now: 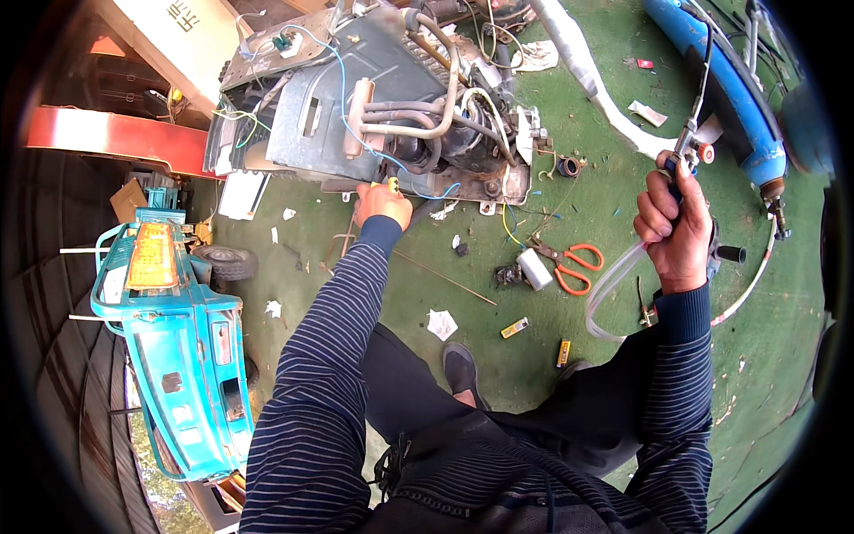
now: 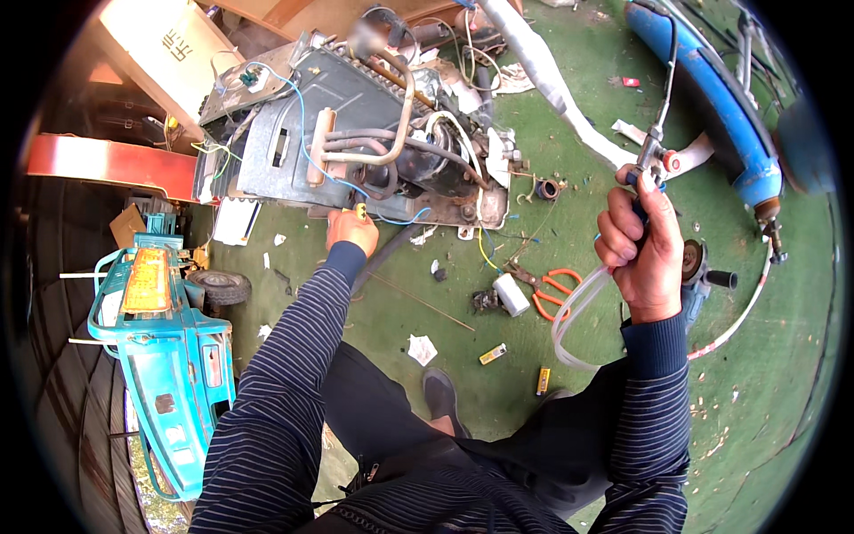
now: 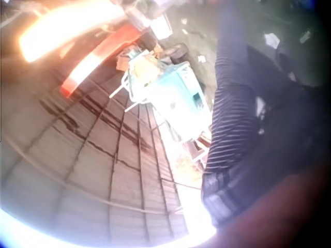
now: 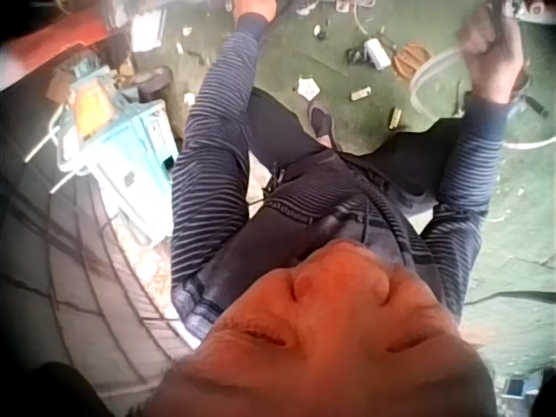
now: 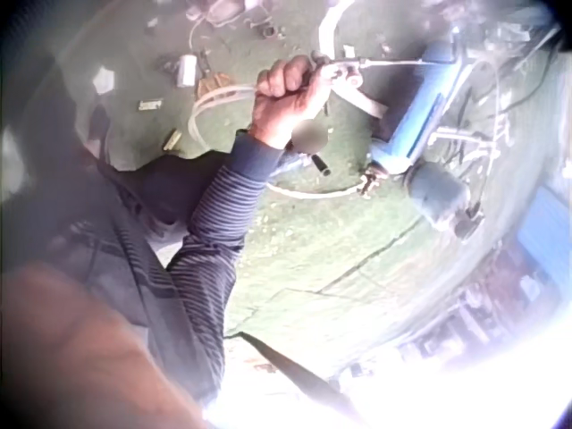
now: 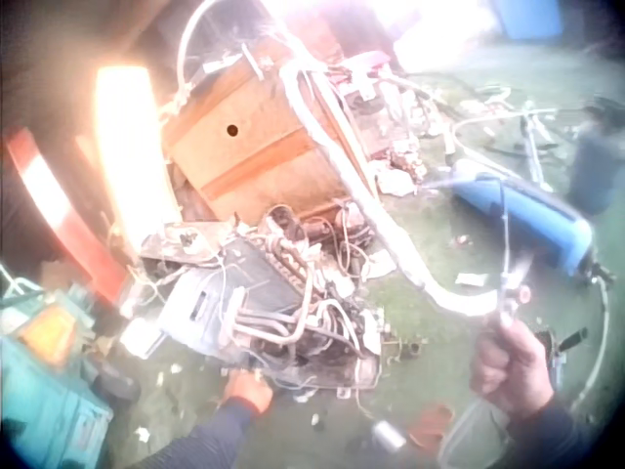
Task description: The person is repairing an appliance, possibly a washing machine, by manipulating wires and using a soldering iron. They are seen handling various tools and components, including a lighter and a soldering iron, to work on the internal parts of the appliance.
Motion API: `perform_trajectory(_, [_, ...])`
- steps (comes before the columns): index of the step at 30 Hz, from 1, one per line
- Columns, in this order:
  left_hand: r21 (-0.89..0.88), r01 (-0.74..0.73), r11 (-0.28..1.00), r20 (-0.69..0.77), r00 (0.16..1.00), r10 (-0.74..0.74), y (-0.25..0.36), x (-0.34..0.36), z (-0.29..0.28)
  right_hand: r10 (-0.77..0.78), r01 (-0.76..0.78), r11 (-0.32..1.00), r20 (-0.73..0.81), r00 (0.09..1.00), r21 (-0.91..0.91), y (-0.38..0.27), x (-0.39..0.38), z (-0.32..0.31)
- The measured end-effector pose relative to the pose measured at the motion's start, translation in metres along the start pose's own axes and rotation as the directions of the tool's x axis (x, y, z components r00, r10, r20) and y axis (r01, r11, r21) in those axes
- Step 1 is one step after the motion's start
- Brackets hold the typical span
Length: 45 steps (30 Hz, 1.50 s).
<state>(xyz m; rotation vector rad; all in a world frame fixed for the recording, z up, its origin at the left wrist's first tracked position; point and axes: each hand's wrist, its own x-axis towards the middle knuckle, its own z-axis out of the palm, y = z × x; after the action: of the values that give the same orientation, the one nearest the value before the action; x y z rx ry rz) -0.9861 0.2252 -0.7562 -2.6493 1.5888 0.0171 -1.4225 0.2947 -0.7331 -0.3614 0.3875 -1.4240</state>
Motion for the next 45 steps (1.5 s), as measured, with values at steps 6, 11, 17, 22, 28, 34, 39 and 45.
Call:
perform_trajectory(6, [0.157,0.002,0.988,-0.104,0.995,0.015,0.007,-0.012,-0.01,0.012,-0.014,0.999,-0.048,0.999,-0.032,0.0,-0.001,-0.005])
perform_trajectory(11, [0.213,-0.053,0.976,-0.131,0.988,0.082,0.004,-0.014,-0.006,0.006,-0.007,0.999,-0.034,0.999,-0.035,0.006,0.003,-0.003])
perform_trajectory(17, [-0.417,0.141,0.898,0.242,0.97,-0.039,-0.017,-0.004,0.035,0.034,-0.035,0.998,-0.033,0.999,-0.045,0.015,0.007,0.0])
perform_trajectory(22, [-0.739,0.438,0.513,0.457,0.884,-0.097,-0.009,-0.034,0.044,0.037,-0.039,0.998,-0.038,0.999,-0.048,0.012,0.009,-0.003])
perform_trajectory(28, [-0.228,0.091,0.969,0.043,0.996,-0.083,0.0,-0.029,0.028,0.058,-0.058,0.998,-0.023,0.998,-0.031,0.017,0.014,-0.005])
perform_trajectory(34, [-0.083,0.113,0.99,0.065,0.992,-0.108,0.03,-0.023,0.009,0.067,-0.068,0.997,-0.028,0.997,-0.035,0.019,0.016,0.0])
perform_trajectory(39, [-0.021,0.099,0.995,0.149,0.984,-0.095,0.048,-0.018,-0.002,0.061,-0.061,0.998,-0.037,0.997,-0.015,0.017,0.015,-0.001])
perform_trajectory(45, [-0.009,0.262,0.965,0.131,0.957,-0.259,0.065,-0.026,-0.009,0.068,-0.068,0.998,-0.023,0.997,0.008,0.015,0.017,-0.001])
